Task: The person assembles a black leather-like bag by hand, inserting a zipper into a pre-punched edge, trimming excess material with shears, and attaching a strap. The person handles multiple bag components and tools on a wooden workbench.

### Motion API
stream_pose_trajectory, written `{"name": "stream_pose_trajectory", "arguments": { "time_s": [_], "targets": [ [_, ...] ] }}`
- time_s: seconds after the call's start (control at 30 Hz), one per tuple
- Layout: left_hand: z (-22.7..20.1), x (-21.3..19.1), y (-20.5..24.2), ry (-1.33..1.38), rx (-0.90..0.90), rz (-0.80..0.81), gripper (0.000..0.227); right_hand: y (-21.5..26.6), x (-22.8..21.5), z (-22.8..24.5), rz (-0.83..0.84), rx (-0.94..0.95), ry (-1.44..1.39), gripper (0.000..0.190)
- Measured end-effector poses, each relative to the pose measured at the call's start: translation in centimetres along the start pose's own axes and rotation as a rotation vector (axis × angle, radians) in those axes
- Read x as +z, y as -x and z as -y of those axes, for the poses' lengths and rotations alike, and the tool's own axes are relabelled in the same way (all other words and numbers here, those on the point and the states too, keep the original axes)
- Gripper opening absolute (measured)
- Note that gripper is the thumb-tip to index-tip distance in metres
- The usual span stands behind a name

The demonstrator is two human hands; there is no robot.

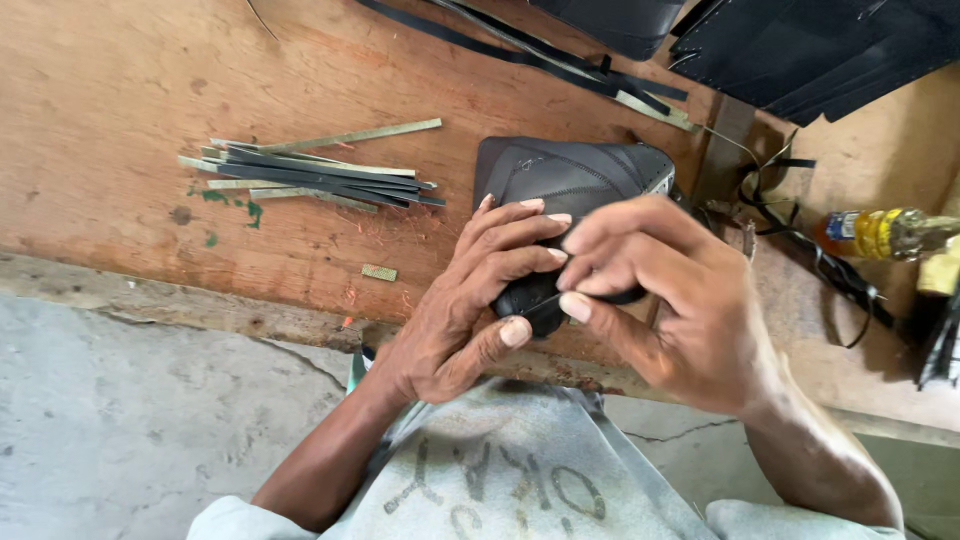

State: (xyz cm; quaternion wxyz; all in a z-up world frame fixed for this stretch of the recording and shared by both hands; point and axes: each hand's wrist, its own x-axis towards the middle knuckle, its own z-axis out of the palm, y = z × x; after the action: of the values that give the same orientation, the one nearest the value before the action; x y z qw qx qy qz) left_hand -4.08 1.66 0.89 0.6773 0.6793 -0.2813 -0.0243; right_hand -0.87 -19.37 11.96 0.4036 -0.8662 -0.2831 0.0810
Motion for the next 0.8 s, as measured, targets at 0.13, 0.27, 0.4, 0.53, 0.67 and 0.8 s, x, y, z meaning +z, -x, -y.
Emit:
{"name": "stream_pose_trajectory", "arguments": {
  "time_s": [0.13, 0.27, 0.4, 0.53, 0.67, 0.8],
  "targets": [
    [0.0, -0.1, -0.1, 0.009, 0.007, 0.032, 0.051, 0.3, -0.1, 2.5, -0.023, -0.125, 0.163, 0.012],
    [-0.3, -0.1, -0.3, 0.017, 0.028, 0.025, 0.049, 0.4, -1.0, 4.6, 0.06, -0.088, 0.274, 0.008],
    [-0.2, -0.3, 0.0, 0.028, 0.019, 0.019, 0.051, 0.1, -0.8, 3.9, 0.125, -0.043, 0.201, 0.009],
    [0.0, -0.8, 0.4, 0.045, -0.007, 0.019, 0.052, -0.3, 0.0, 2.5, 0.177, -0.004, 0.094, 0.014],
    [-0.1, -1.2, 0.8, 0.053, -0.03, 0.009, 0.058, -0.7, 0.3, 1.8, 0.218, 0.038, -0.023, 0.016],
    [-0.2, -1.6, 0.8, 0.089, -0.047, -0.005, 0.065, -1.2, 0.6, 1.4, 0.234, 0.062, -0.062, 0.018]
  ]
}}
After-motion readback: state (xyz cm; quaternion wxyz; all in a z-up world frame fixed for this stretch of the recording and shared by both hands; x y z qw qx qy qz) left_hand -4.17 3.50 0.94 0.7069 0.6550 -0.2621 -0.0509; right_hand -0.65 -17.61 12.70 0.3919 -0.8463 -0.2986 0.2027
